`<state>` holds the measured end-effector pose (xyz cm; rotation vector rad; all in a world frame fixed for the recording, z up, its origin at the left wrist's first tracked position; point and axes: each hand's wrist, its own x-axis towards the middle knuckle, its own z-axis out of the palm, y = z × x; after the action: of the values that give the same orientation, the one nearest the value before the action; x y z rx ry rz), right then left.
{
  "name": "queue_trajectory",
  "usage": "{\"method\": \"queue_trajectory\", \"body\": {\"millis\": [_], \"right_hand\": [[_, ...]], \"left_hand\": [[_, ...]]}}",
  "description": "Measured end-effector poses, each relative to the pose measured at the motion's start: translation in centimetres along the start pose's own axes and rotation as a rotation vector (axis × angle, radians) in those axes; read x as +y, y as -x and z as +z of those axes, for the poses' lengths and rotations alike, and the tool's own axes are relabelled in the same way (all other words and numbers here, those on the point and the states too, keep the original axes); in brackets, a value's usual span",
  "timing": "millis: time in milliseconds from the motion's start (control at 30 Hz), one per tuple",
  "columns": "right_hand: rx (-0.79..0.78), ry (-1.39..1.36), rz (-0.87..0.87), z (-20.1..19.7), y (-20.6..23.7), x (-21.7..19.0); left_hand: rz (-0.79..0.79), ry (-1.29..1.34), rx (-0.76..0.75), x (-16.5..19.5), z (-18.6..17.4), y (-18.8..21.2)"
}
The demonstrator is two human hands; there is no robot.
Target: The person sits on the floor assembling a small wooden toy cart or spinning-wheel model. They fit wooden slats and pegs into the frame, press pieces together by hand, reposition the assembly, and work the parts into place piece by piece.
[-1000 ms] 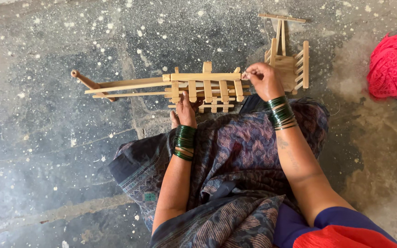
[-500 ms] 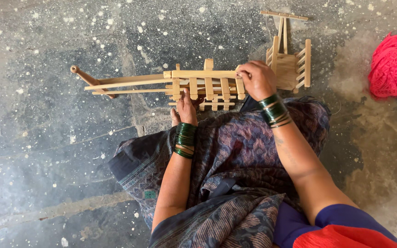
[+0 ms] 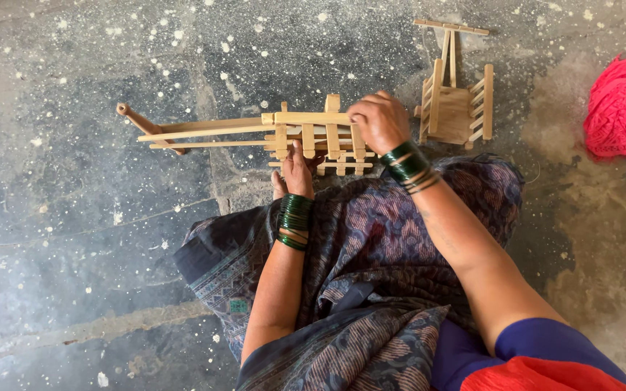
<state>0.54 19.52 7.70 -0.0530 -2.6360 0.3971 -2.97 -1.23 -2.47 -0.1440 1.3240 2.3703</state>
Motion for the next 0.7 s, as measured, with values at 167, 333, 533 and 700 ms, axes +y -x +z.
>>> {"method": "queue_trajectory", "body": {"millis": [167,333,533,700], "right_hand": [[0.01,0.102,0.011,-2.9,1.5,1.2],[0.018,0.056,0.007,-0.6,0.9,0.7],[0.066,0.063,-0.134,3.4,-0.4,-2.3],[0.027,0.094,-0.188,4.9,-2.1,-4.5]], "left_hand": [[0.044,0.046,-0.035,-0.8,0.0,-0.5],[0.032,0.034,-0.018,-1.0,-0.1,-0.6],[-0.014,0.024,0.02,-0.8,0.0,-0.7],[-0.01,0.048,0.004,-0.6,0.3,-0.6]]}}
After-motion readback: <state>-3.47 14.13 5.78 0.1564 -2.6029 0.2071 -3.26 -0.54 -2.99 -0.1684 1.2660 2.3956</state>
